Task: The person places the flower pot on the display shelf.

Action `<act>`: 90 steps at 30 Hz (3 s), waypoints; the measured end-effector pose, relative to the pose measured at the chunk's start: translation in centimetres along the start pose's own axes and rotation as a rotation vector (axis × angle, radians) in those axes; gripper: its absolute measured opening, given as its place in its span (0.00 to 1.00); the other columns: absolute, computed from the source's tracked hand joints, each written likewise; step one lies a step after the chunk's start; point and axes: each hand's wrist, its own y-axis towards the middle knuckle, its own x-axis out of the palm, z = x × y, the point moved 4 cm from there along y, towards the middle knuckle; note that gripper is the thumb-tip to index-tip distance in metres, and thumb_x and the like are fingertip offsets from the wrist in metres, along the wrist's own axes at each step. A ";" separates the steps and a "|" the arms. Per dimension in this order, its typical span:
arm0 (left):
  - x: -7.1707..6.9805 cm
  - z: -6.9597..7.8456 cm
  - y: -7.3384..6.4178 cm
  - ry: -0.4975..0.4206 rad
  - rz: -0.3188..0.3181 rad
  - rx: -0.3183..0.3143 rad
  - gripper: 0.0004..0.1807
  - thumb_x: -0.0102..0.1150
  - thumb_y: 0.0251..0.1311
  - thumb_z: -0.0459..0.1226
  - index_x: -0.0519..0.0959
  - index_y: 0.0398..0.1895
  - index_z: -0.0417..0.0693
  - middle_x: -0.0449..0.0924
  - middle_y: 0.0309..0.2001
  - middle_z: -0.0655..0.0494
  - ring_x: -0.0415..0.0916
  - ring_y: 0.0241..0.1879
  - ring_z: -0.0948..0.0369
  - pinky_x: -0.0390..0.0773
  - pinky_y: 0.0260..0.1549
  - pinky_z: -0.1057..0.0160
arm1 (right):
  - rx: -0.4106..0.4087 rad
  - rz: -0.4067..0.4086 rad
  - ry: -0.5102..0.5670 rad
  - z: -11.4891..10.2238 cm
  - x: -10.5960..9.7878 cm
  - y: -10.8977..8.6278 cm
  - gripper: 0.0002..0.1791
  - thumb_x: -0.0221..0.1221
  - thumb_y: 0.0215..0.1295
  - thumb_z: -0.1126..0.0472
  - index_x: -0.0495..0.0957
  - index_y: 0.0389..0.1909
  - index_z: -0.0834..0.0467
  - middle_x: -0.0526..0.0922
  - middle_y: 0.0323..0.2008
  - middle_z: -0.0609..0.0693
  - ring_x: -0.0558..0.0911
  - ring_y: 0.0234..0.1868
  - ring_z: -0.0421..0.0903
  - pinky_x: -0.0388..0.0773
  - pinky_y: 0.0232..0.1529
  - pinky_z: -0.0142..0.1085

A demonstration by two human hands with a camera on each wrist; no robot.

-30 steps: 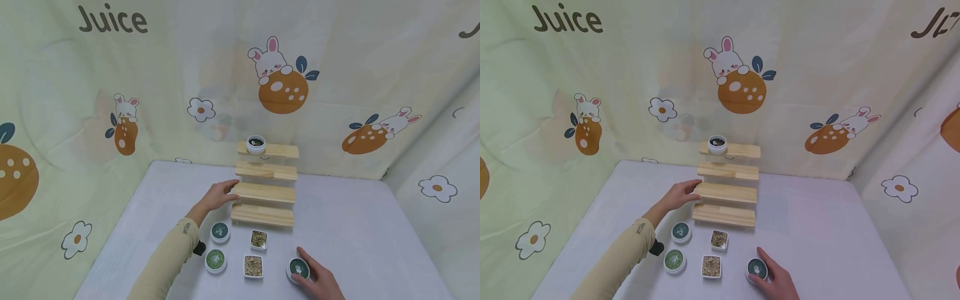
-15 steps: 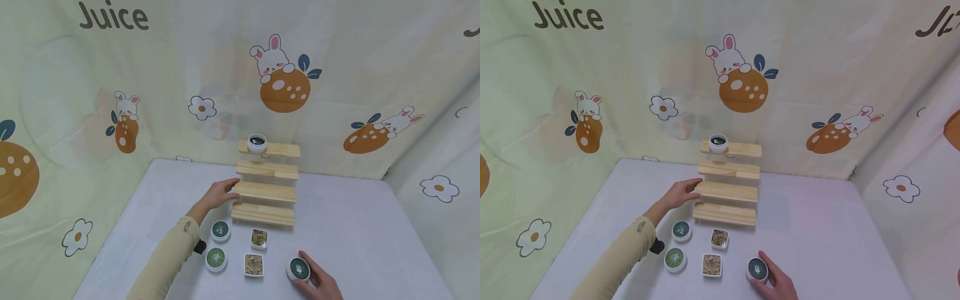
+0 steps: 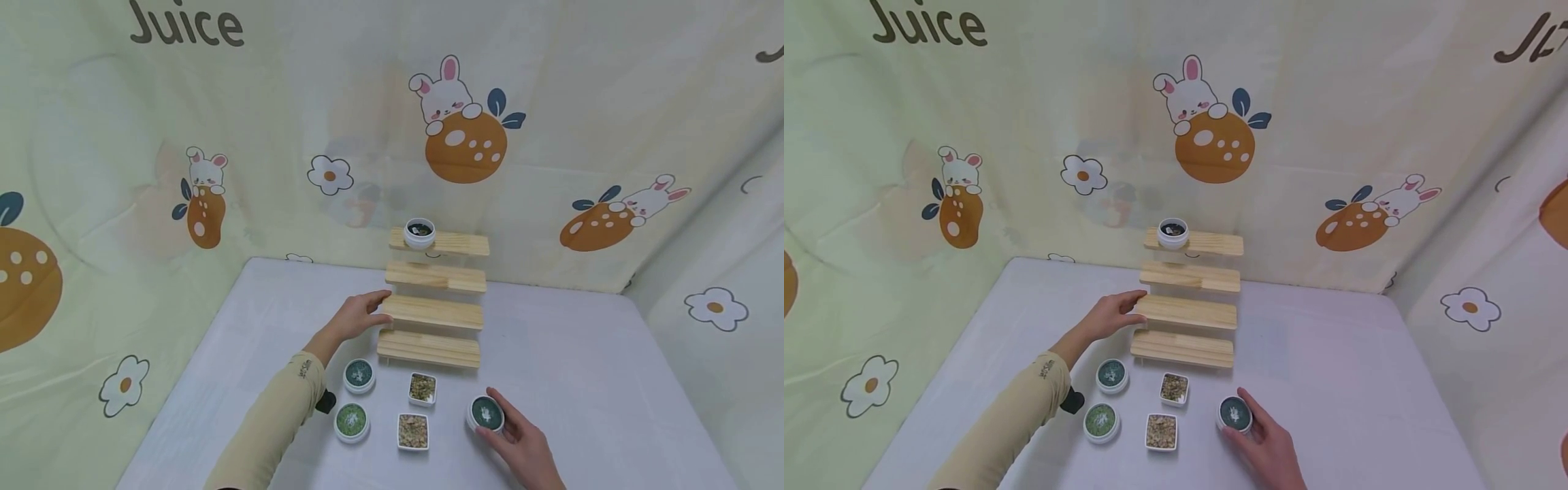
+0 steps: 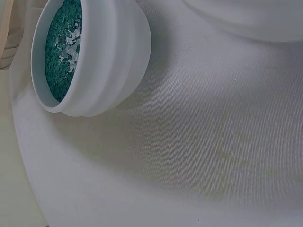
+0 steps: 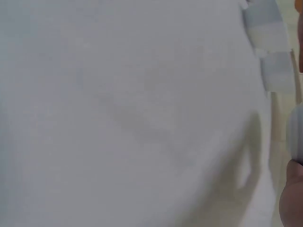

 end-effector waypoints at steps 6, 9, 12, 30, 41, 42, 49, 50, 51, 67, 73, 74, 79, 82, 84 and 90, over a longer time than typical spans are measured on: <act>-0.2 0.0 -0.1 0.000 0.003 0.007 0.35 0.66 0.61 0.44 0.68 0.69 0.41 0.69 0.67 0.45 0.70 0.64 0.49 0.72 0.63 0.60 | -0.056 0.025 0.050 -2.5 -1.0 1.5 0.48 0.72 0.52 0.44 0.64 0.72 0.56 0.68 0.69 0.52 0.69 0.66 0.47 0.73 0.52 0.18; -0.2 0.0 -0.1 0.003 0.006 0.015 0.35 0.66 0.61 0.44 0.68 0.69 0.41 0.69 0.67 0.44 0.71 0.63 0.49 0.73 0.62 0.59 | -0.064 0.030 0.044 -3.8 -1.5 2.3 0.49 0.71 0.53 0.45 0.62 0.73 0.57 0.66 0.70 0.53 0.68 0.67 0.48 0.71 0.53 0.17; -0.2 0.0 -0.1 0.006 0.010 0.026 0.34 0.65 0.62 0.43 0.68 0.69 0.40 0.70 0.66 0.44 0.72 0.62 0.48 0.74 0.62 0.58 | -0.086 0.038 0.023 -5.2 -2.1 3.2 0.48 0.70 0.55 0.45 0.61 0.73 0.57 0.65 0.71 0.54 0.68 0.68 0.49 0.69 0.53 0.16; -0.2 0.3 -0.1 0.041 0.005 0.004 0.35 0.65 0.62 0.45 0.68 0.69 0.42 0.70 0.67 0.45 0.72 0.62 0.49 0.74 0.61 0.58 | -0.217 0.110 -0.045 -13.9 -6.5 9.6 0.45 0.65 0.62 0.43 0.58 0.75 0.55 0.67 0.69 0.57 0.72 0.65 0.51 0.75 0.53 0.22; -0.1 0.1 -0.1 -0.016 0.005 -0.004 0.35 0.66 0.61 0.42 0.67 0.69 0.39 0.69 0.67 0.45 0.70 0.64 0.50 0.72 0.63 0.60 | -0.222 0.096 0.018 -16.0 -6.1 11.7 0.45 0.65 0.63 0.46 0.58 0.75 0.58 0.66 0.70 0.56 0.71 0.66 0.50 0.75 0.60 0.38; -0.1 0.1 0.0 -0.019 0.005 -0.003 0.35 0.66 0.61 0.42 0.67 0.69 0.39 0.69 0.67 0.45 0.70 0.64 0.50 0.72 0.63 0.60 | -0.221 0.097 0.016 -16.0 -6.1 11.8 0.45 0.65 0.63 0.46 0.58 0.75 0.58 0.66 0.70 0.56 0.72 0.66 0.50 0.75 0.60 0.40; -0.1 0.2 0.0 -0.021 0.006 0.001 0.35 0.66 0.61 0.42 0.68 0.69 0.41 0.69 0.67 0.45 0.70 0.64 0.50 0.72 0.63 0.60 | -0.192 0.098 0.024 -16.6 -6.0 12.8 0.45 0.65 0.63 0.45 0.57 0.75 0.56 0.65 0.70 0.55 0.70 0.67 0.49 0.73 0.63 0.46; -0.1 0.2 0.0 -0.020 0.005 0.001 0.35 0.66 0.61 0.42 0.68 0.69 0.41 0.69 0.67 0.45 0.70 0.64 0.50 0.72 0.63 0.60 | -0.190 0.100 0.028 -16.7 -6.1 13.0 0.45 0.65 0.63 0.45 0.56 0.75 0.56 0.65 0.71 0.55 0.69 0.67 0.49 0.73 0.63 0.45; -0.2 0.3 0.0 -0.019 0.006 0.001 0.35 0.66 0.61 0.42 0.68 0.69 0.41 0.69 0.67 0.45 0.70 0.64 0.50 0.72 0.63 0.60 | -0.190 0.101 0.034 -16.9 -6.1 13.2 0.45 0.65 0.63 0.46 0.56 0.75 0.56 0.64 0.71 0.55 0.69 0.68 0.48 0.73 0.64 0.45; -0.1 0.2 0.1 -0.010 -0.001 0.015 0.35 0.66 0.61 0.43 0.67 0.69 0.39 0.69 0.67 0.44 0.69 0.64 0.50 0.72 0.63 0.61 | -0.193 0.159 0.021 -19.0 -5.9 15.2 0.40 0.65 0.64 0.49 0.61 0.73 0.57 0.71 0.66 0.56 0.71 0.64 0.49 0.72 0.64 0.46; -0.1 0.1 0.1 -0.010 -0.001 0.011 0.35 0.66 0.61 0.42 0.67 0.69 0.40 0.68 0.68 0.45 0.69 0.65 0.50 0.71 0.64 0.61 | -0.199 0.174 0.012 -19.7 -5.8 16.0 0.39 0.65 0.64 0.49 0.63 0.72 0.57 0.72 0.65 0.57 0.72 0.62 0.50 0.73 0.63 0.46; -0.1 0.1 0.1 -0.008 0.001 0.013 0.35 0.66 0.61 0.42 0.67 0.69 0.40 0.68 0.68 0.45 0.69 0.65 0.50 0.71 0.63 0.61 | -0.198 0.174 0.012 -19.8 -5.8 16.2 0.39 0.65 0.64 0.49 0.63 0.72 0.57 0.72 0.65 0.56 0.72 0.61 0.50 0.73 0.63 0.46; -0.2 0.2 0.1 -0.001 -0.001 0.013 0.35 0.66 0.61 0.42 0.67 0.69 0.40 0.68 0.67 0.45 0.69 0.65 0.50 0.72 0.63 0.61 | -0.195 0.175 0.011 -20.0 -5.9 17.2 0.37 0.65 0.63 0.49 0.65 0.71 0.57 0.73 0.64 0.55 0.72 0.60 0.50 0.73 0.62 0.45; -0.2 0.2 0.1 0.012 0.002 0.003 0.35 0.66 0.60 0.43 0.68 0.69 0.41 0.69 0.67 0.46 0.69 0.65 0.51 0.71 0.63 0.61 | -0.201 0.176 0.002 -20.2 -5.8 17.7 0.36 0.65 0.64 0.49 0.66 0.70 0.57 0.74 0.63 0.55 0.72 0.58 0.50 0.74 0.61 0.45; -0.3 0.2 0.1 0.022 0.005 0.000 0.35 0.66 0.60 0.44 0.68 0.69 0.41 0.69 0.67 0.46 0.69 0.65 0.51 0.72 0.63 0.60 | -0.203 0.177 0.002 -20.2 -5.7 18.0 0.35 0.65 0.64 0.49 0.67 0.68 0.57 0.75 0.61 0.55 0.72 0.56 0.50 0.74 0.59 0.45; -0.2 0.2 0.1 0.015 0.004 -0.006 0.35 0.66 0.61 0.43 0.68 0.69 0.41 0.69 0.67 0.46 0.69 0.64 0.51 0.72 0.63 0.60 | -0.186 0.187 -0.004 -20.2 -5.5 18.9 0.37 0.65 0.63 0.48 0.66 0.70 0.57 0.74 0.62 0.56 0.72 0.58 0.51 0.73 0.62 0.46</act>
